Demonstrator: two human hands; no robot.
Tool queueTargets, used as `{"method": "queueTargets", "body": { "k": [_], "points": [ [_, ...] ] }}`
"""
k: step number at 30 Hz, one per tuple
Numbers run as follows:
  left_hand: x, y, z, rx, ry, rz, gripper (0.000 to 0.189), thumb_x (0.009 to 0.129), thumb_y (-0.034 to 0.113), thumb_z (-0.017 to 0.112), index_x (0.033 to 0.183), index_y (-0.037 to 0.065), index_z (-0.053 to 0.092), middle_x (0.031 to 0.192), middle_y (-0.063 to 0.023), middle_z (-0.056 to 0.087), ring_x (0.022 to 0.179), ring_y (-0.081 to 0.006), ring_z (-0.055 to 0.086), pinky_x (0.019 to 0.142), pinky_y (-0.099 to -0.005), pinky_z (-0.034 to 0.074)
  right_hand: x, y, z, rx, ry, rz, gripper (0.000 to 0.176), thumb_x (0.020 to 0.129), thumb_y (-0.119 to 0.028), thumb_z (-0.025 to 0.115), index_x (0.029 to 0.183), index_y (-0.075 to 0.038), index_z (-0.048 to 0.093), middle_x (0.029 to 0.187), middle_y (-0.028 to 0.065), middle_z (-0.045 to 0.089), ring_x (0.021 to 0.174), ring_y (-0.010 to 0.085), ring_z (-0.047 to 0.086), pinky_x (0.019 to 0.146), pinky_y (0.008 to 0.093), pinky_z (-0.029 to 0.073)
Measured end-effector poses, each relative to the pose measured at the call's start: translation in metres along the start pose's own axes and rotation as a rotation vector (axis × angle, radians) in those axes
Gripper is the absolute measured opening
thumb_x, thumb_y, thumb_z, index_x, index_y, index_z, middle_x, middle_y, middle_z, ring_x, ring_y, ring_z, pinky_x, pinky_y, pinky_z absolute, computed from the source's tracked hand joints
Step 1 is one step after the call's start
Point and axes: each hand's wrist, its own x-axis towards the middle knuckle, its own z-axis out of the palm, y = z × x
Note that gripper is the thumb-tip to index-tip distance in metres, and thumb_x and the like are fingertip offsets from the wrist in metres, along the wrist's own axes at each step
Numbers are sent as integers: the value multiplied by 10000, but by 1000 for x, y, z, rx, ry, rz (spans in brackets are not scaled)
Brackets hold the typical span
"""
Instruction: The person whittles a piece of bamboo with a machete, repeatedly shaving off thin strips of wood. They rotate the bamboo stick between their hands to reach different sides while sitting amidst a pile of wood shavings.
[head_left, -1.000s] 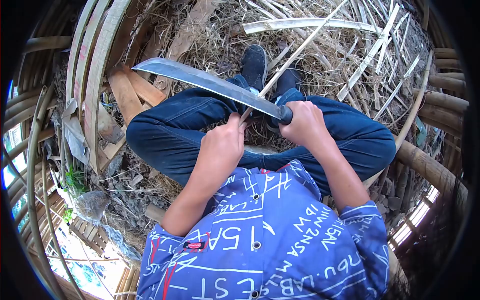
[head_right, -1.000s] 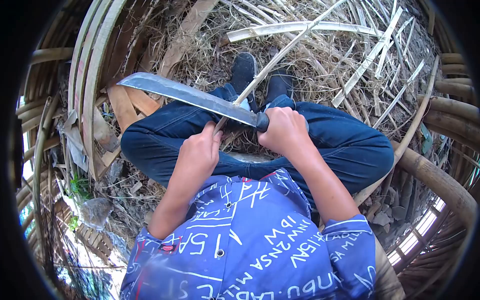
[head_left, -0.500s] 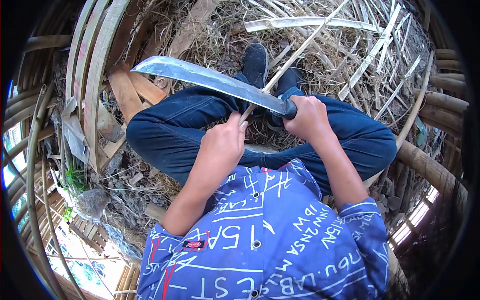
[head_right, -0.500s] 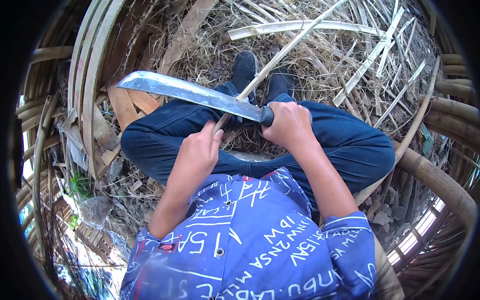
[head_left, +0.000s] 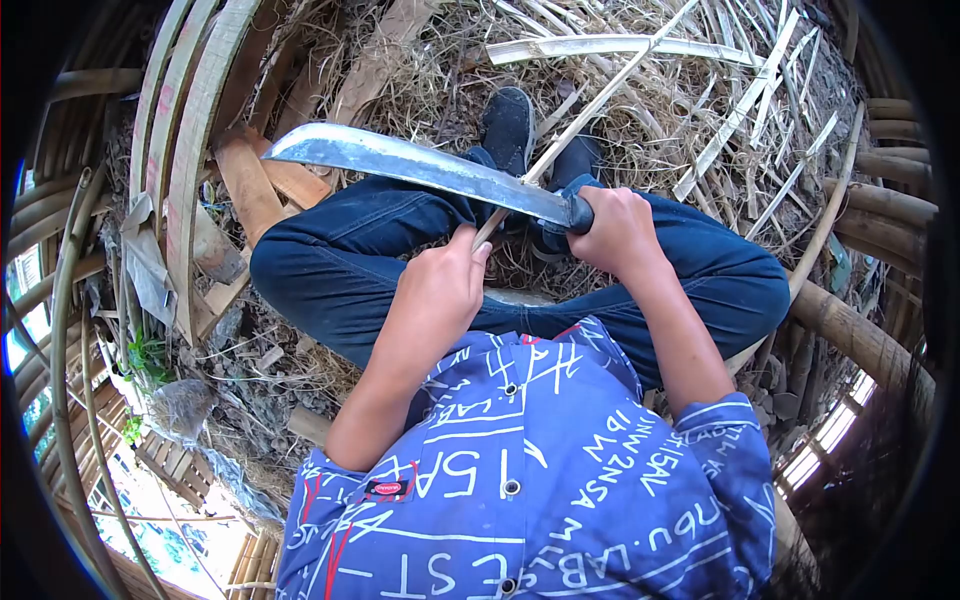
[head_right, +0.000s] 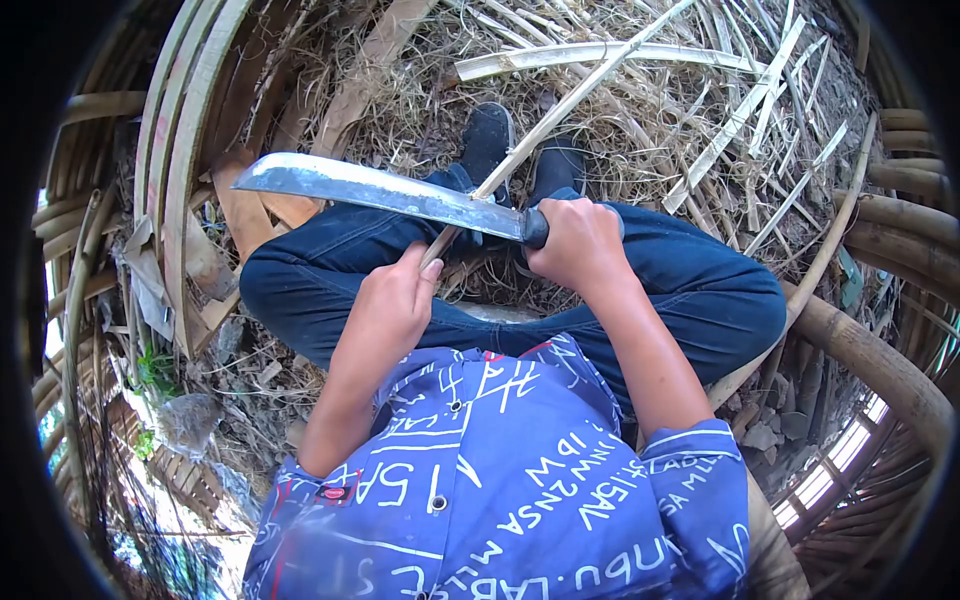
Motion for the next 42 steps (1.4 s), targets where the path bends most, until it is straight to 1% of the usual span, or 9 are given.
{"method": "queueTargets", "body": {
  "k": [4, 11, 13, 15, 21, 23, 29, 38, 42],
  "points": [
    [1, 2, -3, -22, -14, -22, 222, 960, 172, 503, 863, -25, 535, 622, -267, 579, 628, -451, 599, 572, -529, 466, -1, -1, -2, 35, 13, 15, 164, 629, -190, 705, 709, -66, 635, 703, 189, 646, 729, 394, 636, 707, 475, 519],
    [-2, 0, -3, -44, -28, -34, 223, 964, 176, 498, 867, -22, 533, 630, -265, 581, 636, -455, 594, 574, -532, 456, -4, 5, 4, 22, 7, 33, 166, 622, -191, 704, 706, -71, 627, 701, 183, 647, 728, 387, 640, 703, 473, 518],
    [-2, -3, -8, -49, -26, -41, 222, 964, 178, 498, 869, -20, 532, 636, -264, 583, 640, -456, 593, 574, -532, 454, -4, 9, 4, -43, 54, -11, 192, 635, -249, 705, 742, -93, 669, 709, 166, 668, 715, 357, 669, 696, 457, 535],
    [-1, -7, -15, -73, -28, -66, 226, 971, 186, 489, 901, -27, 518, 658, -283, 549, 696, -481, 561, 578, -511, 405, -5, 20, 4, -49, 57, 5, 191, 635, -249, 706, 739, -94, 667, 709, 165, 668, 716, 359, 668, 695, 460, 534],
    [5, -2, -16, -83, -35, -31, 213, 969, 178, 494, 900, -24, 507, 651, -276, 547, 686, -476, 558, 576, -516, 399, -6, 22, -5, -7, 58, 76, 156, 642, -193, 703, 734, -80, 649, 723, 172, 657, 752, 388, 640, 714, 479, 512],
    [7, -3, -14, -73, -24, -32, 211, 969, 177, 494, 902, -23, 508, 650, -277, 547, 683, -476, 556, 579, -521, 397, -4, 27, 0, -32, 92, -10, 182, 646, -242, 693, 734, -85, 661, 707, 179, 663, 710, 370, 662, 681, 463, 533],
    [8, 3, -11, 12, -15, -35, 211, 972, 177, 491, 882, -14, 490, 639, -273, 546, 675, -479, 553, 591, -543, 390, -17, 12, -8, 23, 17, 100, 174, 674, -229, 671, 730, -65, 651, 707, 192, 657, 719, 380, 658, 684, 473, 531],
    [14, 6, -13, 13, 30, 0, 203, 973, 181, 485, 905, -10, 489, 659, -275, 560, 681, -480, 563, 592, -542, 401, -1, 15, -11, -14, 79, 70, 172, 658, -231, 688, 746, -85, 666, 714, 176, 661, 727, 375, 655, 694, 468, 523],
    [8, 13, 5, -57, -62, -54, 191, 970, 197, 485, 933, 13, 522, 683, -277, 574, 704, -466, 585, 597, -533, 418, 2, -9, -14, -7, 90, 22, 162, 668, -227, 674, 734, -80, 657, 709, 183, 654, 725, 393, 643, 688, 476, 515]
  ]
}}
